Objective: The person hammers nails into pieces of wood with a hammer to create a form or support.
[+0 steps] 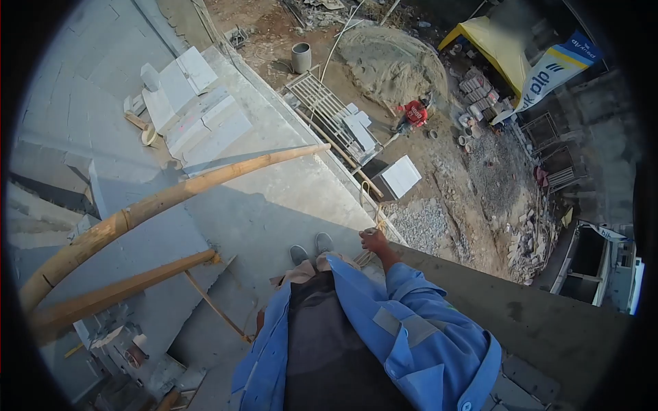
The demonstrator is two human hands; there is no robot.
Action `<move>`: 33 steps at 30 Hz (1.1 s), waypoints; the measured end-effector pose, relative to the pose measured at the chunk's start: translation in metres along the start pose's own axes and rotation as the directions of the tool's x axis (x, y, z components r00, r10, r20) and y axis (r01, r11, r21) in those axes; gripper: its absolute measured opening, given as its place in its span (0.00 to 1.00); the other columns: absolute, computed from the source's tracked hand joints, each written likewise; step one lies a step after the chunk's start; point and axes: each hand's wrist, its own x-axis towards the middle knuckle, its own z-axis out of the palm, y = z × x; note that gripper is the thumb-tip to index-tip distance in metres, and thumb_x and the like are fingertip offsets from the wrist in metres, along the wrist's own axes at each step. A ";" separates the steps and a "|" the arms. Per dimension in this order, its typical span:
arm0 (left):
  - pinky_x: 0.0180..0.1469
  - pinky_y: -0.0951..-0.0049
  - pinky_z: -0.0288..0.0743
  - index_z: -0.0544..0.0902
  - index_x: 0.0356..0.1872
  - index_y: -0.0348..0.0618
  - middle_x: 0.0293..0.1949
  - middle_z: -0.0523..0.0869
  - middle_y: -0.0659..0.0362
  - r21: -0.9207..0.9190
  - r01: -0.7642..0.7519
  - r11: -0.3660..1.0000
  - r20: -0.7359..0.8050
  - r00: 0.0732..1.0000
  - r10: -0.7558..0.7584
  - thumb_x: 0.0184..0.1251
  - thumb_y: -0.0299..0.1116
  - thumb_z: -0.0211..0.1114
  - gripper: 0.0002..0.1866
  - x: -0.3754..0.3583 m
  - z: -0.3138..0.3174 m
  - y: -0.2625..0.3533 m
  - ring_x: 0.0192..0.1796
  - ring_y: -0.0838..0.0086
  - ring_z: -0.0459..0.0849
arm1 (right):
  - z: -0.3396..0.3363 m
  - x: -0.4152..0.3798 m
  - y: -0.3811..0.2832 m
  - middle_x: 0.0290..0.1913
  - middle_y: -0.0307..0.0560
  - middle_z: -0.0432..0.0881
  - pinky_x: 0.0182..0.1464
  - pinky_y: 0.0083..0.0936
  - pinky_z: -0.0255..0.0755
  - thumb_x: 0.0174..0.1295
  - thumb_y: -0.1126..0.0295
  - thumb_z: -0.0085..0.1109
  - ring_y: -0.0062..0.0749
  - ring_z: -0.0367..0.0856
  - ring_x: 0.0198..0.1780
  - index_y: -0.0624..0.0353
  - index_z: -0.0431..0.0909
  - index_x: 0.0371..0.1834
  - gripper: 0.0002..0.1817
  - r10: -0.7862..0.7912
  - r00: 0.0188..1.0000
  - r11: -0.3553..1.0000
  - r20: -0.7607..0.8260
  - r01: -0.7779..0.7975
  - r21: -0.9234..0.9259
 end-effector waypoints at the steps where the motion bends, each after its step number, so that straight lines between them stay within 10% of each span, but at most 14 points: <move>1: 0.54 0.59 0.78 0.83 0.54 0.34 0.49 0.86 0.43 0.019 -0.019 1.000 0.019 1.000 0.018 0.60 0.47 0.66 0.28 0.003 -0.006 0.006 0.49 0.53 0.86 | -0.004 0.019 0.053 0.27 0.44 0.82 0.25 0.23 0.71 0.66 0.56 0.61 0.26 0.80 0.24 0.63 0.78 0.48 0.20 -0.063 0.994 0.982 0.088 0.078 -0.170; 3: 0.54 0.59 0.78 0.83 0.53 0.34 0.49 0.86 0.43 0.027 -0.047 0.999 0.030 0.998 0.046 0.60 0.47 0.66 0.28 0.015 -0.009 0.012 0.49 0.53 0.86 | -0.014 0.005 0.075 0.26 0.42 0.82 0.25 0.24 0.70 0.67 0.57 0.60 0.26 0.79 0.23 0.60 0.79 0.47 0.17 -0.107 0.979 0.932 0.174 0.160 -0.325; 5: 0.53 0.59 0.78 0.83 0.53 0.34 0.48 0.87 0.43 0.020 -0.066 0.998 0.029 0.997 0.065 0.60 0.47 0.66 0.27 0.025 -0.009 0.018 0.49 0.54 0.86 | -0.024 -0.012 0.090 0.25 0.40 0.81 0.22 0.25 0.69 0.70 0.59 0.55 0.26 0.77 0.20 0.53 0.80 0.44 0.11 -0.122 0.875 0.168 0.468 0.483 -0.859; 9: 0.53 0.59 0.78 0.83 0.53 0.34 0.48 0.87 0.44 -0.021 -0.087 0.996 0.002 0.996 0.087 0.60 0.46 0.66 0.27 0.036 -0.005 0.028 0.48 0.54 0.86 | -0.033 -0.026 0.109 0.25 0.40 0.81 0.20 0.28 0.70 0.71 0.60 0.52 0.27 0.76 0.18 0.50 0.81 0.44 0.10 -0.038 0.929 0.418 0.367 0.349 -0.839; 14: 0.52 0.60 0.78 0.83 0.53 0.34 0.47 0.87 0.44 -0.096 -0.089 0.991 -0.080 0.993 0.081 0.61 0.45 0.66 0.26 0.031 -0.012 0.050 0.48 0.55 0.87 | -0.024 0.027 0.134 0.24 0.43 0.80 0.19 0.30 0.70 0.67 0.60 0.60 0.29 0.77 0.18 0.59 0.82 0.44 0.14 -0.200 0.966 0.928 0.164 0.240 -0.284; 16: 0.52 0.60 0.78 0.83 0.53 0.34 0.46 0.87 0.44 -0.126 -0.082 0.989 -0.095 0.993 0.070 0.61 0.45 0.66 0.25 0.027 -0.007 0.049 0.47 0.56 0.87 | -0.022 0.015 0.084 0.27 0.46 0.85 0.32 0.40 0.77 0.61 0.62 0.63 0.41 0.84 0.27 0.57 0.82 0.47 0.14 -0.157 0.985 0.913 0.070 0.171 -0.369; 19: 0.51 0.60 0.78 0.83 0.52 0.34 0.46 0.88 0.45 -0.171 -0.058 0.984 -0.120 0.992 0.037 0.61 0.44 0.67 0.25 0.018 0.004 0.033 0.47 0.56 0.87 | -0.018 -0.007 0.004 0.23 0.43 0.81 0.27 0.34 0.74 0.63 0.62 0.64 0.33 0.81 0.23 0.63 0.82 0.39 0.14 0.172 0.985 0.981 -0.024 -0.169 0.094; 25: 0.50 0.61 0.79 0.83 0.52 0.34 0.45 0.88 0.45 -0.279 -0.044 0.959 -0.179 0.984 -0.007 0.61 0.43 0.67 0.24 0.016 0.033 0.001 0.46 0.57 0.87 | -0.019 -0.007 0.006 0.23 0.42 0.80 0.27 0.31 0.74 0.65 0.59 0.63 0.30 0.79 0.23 0.64 0.82 0.38 0.16 0.060 0.998 0.996 -0.022 -0.059 0.062; 30: 0.50 0.61 0.79 0.84 0.52 0.34 0.44 0.89 0.46 -0.385 -0.049 0.922 -0.280 0.958 -0.066 0.61 0.42 0.67 0.23 0.006 0.043 -0.003 0.45 0.58 0.88 | -0.034 0.011 0.061 0.25 0.45 0.81 0.26 0.28 0.75 0.64 0.60 0.65 0.31 0.80 0.22 0.67 0.82 0.39 0.17 -0.195 0.970 0.872 0.142 0.238 -0.427; 33: 0.49 0.62 0.79 0.84 0.52 0.35 0.43 0.89 0.46 -0.446 -0.086 0.891 -0.371 0.923 -0.097 0.62 0.42 0.67 0.23 0.033 0.057 -0.038 0.45 0.59 0.88 | -0.039 0.027 0.104 0.25 0.47 0.82 0.23 0.29 0.74 0.64 0.60 0.64 0.33 0.80 0.22 0.66 0.82 0.39 0.16 -0.183 0.976 0.943 0.116 0.208 -0.260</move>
